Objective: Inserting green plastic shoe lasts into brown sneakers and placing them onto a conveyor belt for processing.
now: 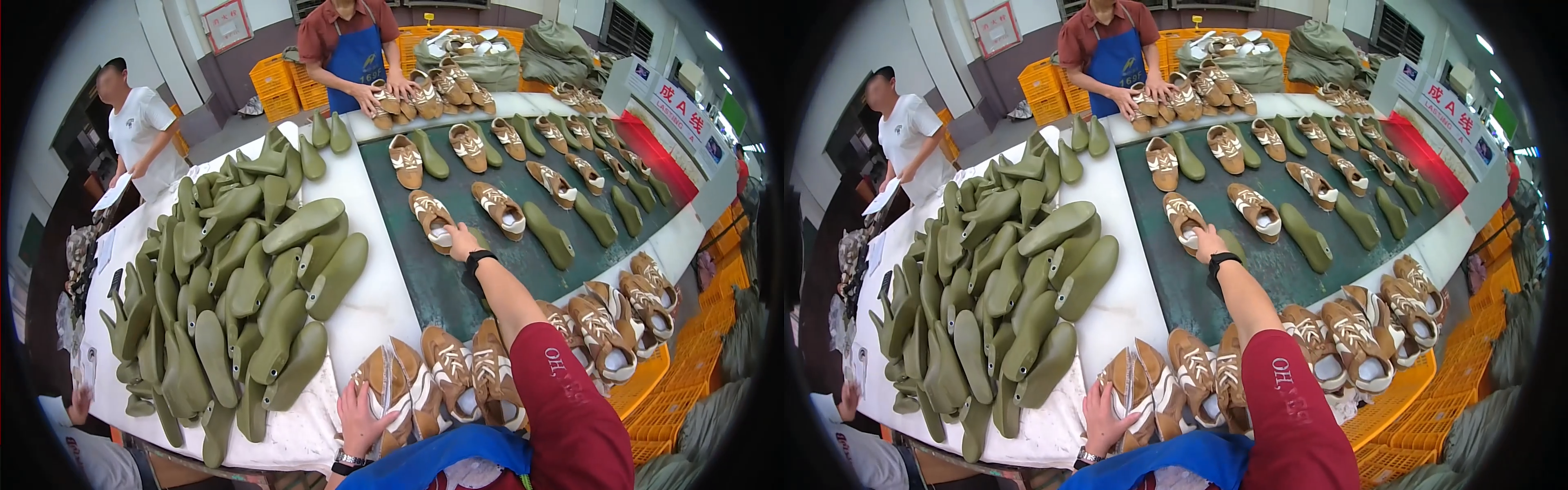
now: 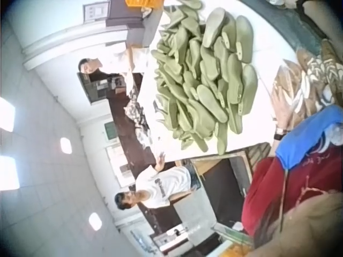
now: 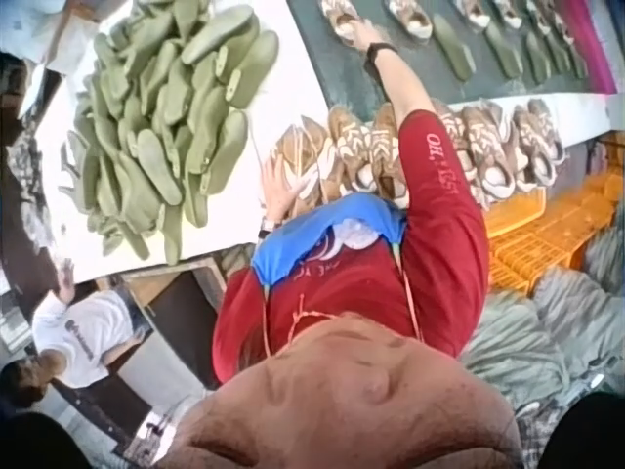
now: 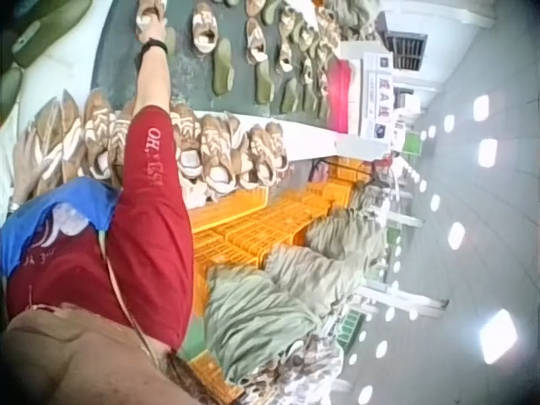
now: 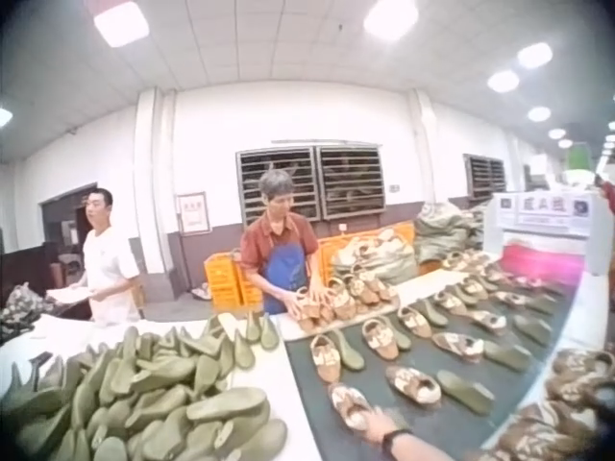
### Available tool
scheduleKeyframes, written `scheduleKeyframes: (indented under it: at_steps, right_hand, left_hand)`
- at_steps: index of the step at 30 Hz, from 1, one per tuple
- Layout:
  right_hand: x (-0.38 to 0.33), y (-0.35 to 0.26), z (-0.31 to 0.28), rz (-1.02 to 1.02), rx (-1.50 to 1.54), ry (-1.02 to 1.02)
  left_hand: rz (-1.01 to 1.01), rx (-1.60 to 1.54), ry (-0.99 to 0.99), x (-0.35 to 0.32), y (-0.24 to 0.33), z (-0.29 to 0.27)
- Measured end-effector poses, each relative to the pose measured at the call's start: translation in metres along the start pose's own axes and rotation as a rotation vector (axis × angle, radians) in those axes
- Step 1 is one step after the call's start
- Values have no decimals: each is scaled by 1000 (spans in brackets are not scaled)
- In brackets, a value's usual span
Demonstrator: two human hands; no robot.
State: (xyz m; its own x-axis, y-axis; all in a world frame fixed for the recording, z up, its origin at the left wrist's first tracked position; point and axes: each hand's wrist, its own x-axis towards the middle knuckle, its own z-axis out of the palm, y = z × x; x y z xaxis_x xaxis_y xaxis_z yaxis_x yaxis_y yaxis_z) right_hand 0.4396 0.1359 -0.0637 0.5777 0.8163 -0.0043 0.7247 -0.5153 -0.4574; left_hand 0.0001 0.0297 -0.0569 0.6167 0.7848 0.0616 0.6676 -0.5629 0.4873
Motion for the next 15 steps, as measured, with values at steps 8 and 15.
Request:
scheduleKeyframes:
  at_steps: [8, 15]
  right_hand:
    - [5, -104, 14, -357, 23, -307]
    - [-46, -241, 71, -624, -17, -582]
  left_hand:
    - [-35, 3, -19, 8, 0, -3]
    - [6, -50, 29, 8, 0, -2]
